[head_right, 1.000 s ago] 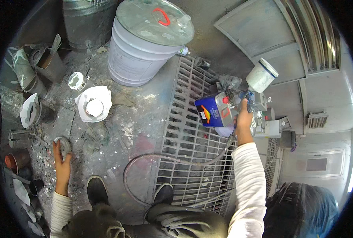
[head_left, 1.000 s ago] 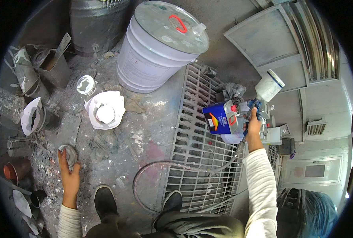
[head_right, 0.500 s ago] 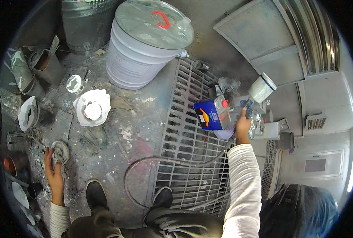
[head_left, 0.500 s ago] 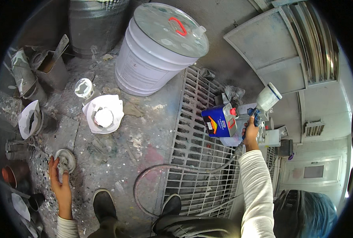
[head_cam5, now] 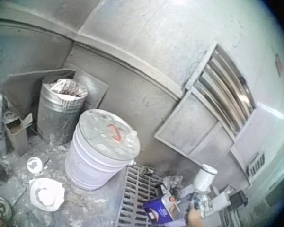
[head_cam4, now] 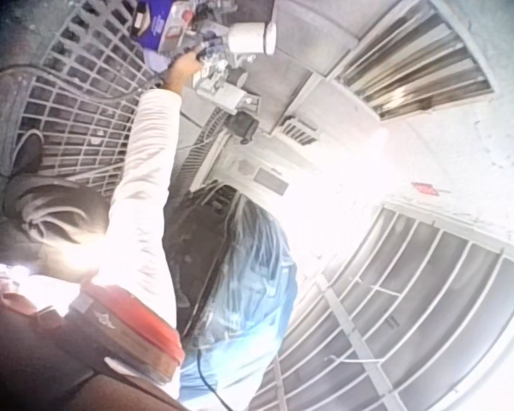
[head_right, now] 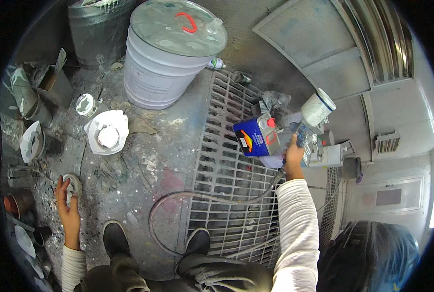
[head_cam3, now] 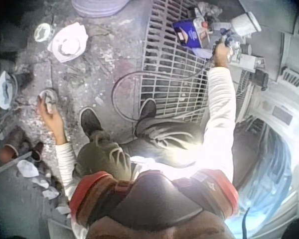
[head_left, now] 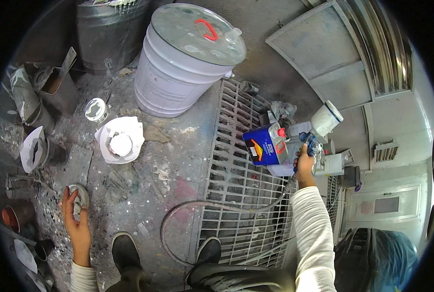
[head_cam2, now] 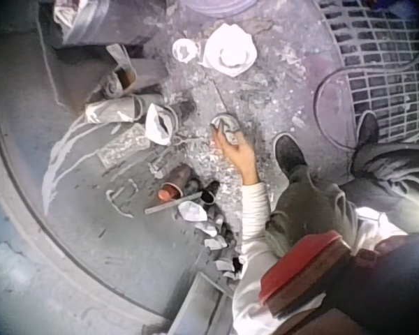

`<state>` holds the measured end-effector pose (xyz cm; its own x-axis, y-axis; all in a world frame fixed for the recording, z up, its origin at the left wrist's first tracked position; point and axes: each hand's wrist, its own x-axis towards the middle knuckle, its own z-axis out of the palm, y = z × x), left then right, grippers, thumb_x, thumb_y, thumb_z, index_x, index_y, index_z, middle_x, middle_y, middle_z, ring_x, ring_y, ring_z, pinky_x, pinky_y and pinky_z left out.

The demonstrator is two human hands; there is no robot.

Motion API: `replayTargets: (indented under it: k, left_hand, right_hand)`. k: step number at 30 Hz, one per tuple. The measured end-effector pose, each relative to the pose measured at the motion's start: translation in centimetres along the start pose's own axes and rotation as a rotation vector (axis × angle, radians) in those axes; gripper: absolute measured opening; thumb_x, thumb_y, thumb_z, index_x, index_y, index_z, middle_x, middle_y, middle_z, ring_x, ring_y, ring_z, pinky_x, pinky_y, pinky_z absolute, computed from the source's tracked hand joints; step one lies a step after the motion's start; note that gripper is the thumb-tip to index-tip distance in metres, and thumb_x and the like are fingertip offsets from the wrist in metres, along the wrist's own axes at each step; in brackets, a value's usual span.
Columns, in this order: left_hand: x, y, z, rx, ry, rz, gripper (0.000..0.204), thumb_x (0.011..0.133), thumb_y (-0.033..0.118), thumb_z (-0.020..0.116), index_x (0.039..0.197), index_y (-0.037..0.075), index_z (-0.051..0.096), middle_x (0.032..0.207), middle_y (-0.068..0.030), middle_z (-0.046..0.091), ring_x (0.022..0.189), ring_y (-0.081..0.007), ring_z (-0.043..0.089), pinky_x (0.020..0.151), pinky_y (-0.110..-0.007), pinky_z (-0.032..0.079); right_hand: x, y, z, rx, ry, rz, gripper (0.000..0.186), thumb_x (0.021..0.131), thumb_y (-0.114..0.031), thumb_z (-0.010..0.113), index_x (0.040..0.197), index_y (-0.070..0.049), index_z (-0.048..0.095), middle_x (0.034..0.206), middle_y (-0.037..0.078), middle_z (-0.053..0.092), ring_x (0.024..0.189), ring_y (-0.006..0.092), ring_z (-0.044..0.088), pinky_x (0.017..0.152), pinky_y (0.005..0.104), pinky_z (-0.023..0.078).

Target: The person opens a large white bucket, pours white paint into a spray gun cup, and secures the lid. They then open a small paint can, stir the contents with a brush, and place the brush into a container. The person moves around a cluttered workshop area, handling various paint containers and tools.

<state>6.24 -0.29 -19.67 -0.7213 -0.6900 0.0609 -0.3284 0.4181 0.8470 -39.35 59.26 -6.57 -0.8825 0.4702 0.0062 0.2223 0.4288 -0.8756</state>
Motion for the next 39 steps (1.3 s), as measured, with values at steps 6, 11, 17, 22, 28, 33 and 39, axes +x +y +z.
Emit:
replayTargets:
  k: [6,11,17,22,28,33,39]
  left_hand:
    - [0.1,0.7,0.2,0.038,0.000,0.021,0.041,0.095,0.007,0.060,0.136,0.003,0.062,0.161,-0.0181,0.045,0.149,-0.0353,0.041,0.125,-0.047,0.023]
    - [-0.5,2.4,0.8,0.011,-0.036,0.021,0.040,0.092,0.002,0.059,0.132,0.000,0.064,0.159,-0.0171,0.047,0.149,-0.0336,0.042,0.122,-0.043,0.029]
    - [-1.0,4.0,2.3,-0.129,-0.113,-0.011,0.040,0.093,0.001,0.057,0.132,-0.005,0.063,0.154,-0.0171,0.052,0.144,-0.0327,0.048,0.120,-0.042,0.033]
    - [-1.3,3.8,3.5,-0.160,-0.242,-0.083,0.039,0.094,0.001,0.059,0.132,0.001,0.064,0.149,-0.0156,0.057,0.139,-0.0291,0.052,0.115,-0.039,0.040]
    - [-1.5,3.9,3.9,-0.387,-0.285,-0.335,0.031,0.109,0.021,0.051,0.125,0.000,0.068,0.118,-0.0097,0.072,0.105,-0.0172,0.067,0.090,-0.030,0.052]
    - [-0.5,6.2,3.6,-0.659,-0.419,-0.536,0.067,0.115,0.048,0.028,0.111,-0.005,0.069,0.076,-0.0097,0.070,0.069,-0.0165,0.067,0.066,-0.029,0.053]
    - [1.1,11.3,3.1,-0.607,-0.523,-0.423,0.073,0.114,0.053,0.025,0.094,-0.003,0.068,0.053,-0.0050,0.054,0.045,-0.0140,0.049,0.051,-0.028,0.043]
  right_hand:
    - [-1.5,-1.1,0.3,0.013,0.018,-0.042,0.040,0.103,-0.044,0.065,0.113,-0.006,0.060,0.076,0.007,0.061,0.046,0.0143,0.050,0.041,0.0318,0.039]
    - [-7.9,-1.6,0.4,0.015,-0.137,-0.140,0.037,0.106,-0.042,0.061,0.104,-0.005,0.063,0.070,0.003,0.059,0.048,0.0134,0.054,0.042,0.0293,0.041]
    - [-17.6,0.1,-0.9,-0.078,-0.481,-0.039,0.044,0.106,-0.043,0.062,0.086,-0.003,0.066,0.068,0.003,0.063,0.055,0.0118,0.058,0.052,0.0296,0.046]
    - [-21.2,1.0,-0.3,-0.248,-0.911,-0.284,0.040,0.095,-0.028,0.077,0.119,0.004,0.070,0.080,0.007,0.070,0.067,0.0095,0.063,0.061,0.0294,0.054]
    - [-22.0,0.6,1.1,-0.345,-1.033,-0.606,0.056,0.084,-0.030,0.086,0.127,0.001,0.070,0.114,0.023,0.075,0.104,0.0363,0.076,0.090,0.0405,0.058]
    - [-22.1,0.5,3.1,-0.393,-1.156,-0.719,0.064,0.084,-0.033,0.086,0.133,0.002,0.067,0.120,0.025,0.073,0.108,0.0386,0.074,0.093,0.0421,0.058]
    - [-22.5,1.1,3.4,-0.408,-1.171,-0.648,0.062,0.083,-0.033,0.086,0.131,0.002,0.067,0.119,0.025,0.073,0.108,0.0403,0.074,0.093,0.0421,0.058]
